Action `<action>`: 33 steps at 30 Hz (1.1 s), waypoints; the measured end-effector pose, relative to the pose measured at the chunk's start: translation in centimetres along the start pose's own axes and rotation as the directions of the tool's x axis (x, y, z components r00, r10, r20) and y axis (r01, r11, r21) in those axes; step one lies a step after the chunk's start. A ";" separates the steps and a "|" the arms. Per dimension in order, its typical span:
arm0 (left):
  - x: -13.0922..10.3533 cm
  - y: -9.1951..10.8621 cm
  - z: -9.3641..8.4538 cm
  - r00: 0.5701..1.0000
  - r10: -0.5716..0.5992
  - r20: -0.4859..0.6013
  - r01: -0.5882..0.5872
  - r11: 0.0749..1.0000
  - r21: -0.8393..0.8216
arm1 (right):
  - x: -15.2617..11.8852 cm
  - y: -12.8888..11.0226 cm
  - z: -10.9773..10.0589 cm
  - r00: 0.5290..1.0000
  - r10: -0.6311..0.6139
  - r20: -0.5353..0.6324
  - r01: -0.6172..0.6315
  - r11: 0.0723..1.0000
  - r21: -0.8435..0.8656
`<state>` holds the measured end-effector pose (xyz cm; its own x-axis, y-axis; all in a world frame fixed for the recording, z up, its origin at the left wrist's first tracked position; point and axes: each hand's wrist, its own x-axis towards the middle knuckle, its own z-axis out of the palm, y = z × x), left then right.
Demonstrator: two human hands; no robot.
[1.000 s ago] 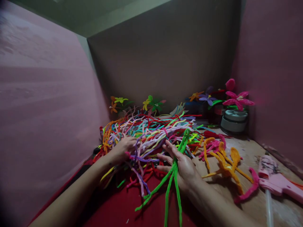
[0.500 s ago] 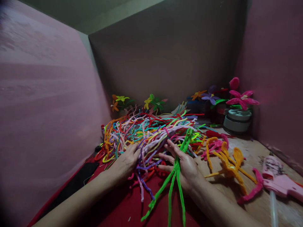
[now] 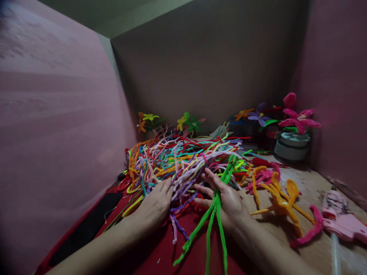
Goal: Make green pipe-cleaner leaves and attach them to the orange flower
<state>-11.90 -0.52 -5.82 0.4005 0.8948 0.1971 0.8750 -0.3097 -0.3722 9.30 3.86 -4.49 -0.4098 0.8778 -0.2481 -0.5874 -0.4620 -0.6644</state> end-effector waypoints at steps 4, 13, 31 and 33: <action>-0.1 0.4 -0.7 1.000 -0.007 0.000 0.007 0.999 -0.037 | -0.1 0.0 0.0 1.000 -0.009 0.003 0.009 1.000 -0.004; 1.9 -3.4 -3.4 0.976 -0.160 -0.150 0.074 0.883 -0.464 | 0.2 0.1 0.1 1.000 -0.008 -0.006 0.008 1.000 -0.009; 9.5 -11.4 0.7 0.810 -0.580 0.087 0.587 0.800 -0.125 | 0.0 0.2 -0.1 1.000 -0.006 -0.008 0.006 1.000 0.002; 8.9 -9.9 0.6 0.852 -0.518 0.082 0.524 0.847 -0.089 | 0.0 0.2 -0.1 1.000 -0.002 -0.003 0.002 1.000 -0.002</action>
<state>-17.16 10.69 -0.96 -0.1343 0.9488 0.2858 0.9752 0.1777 -0.1317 9.26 3.81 -4.75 -0.4062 0.8792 -0.2489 -0.5872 -0.4598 -0.6662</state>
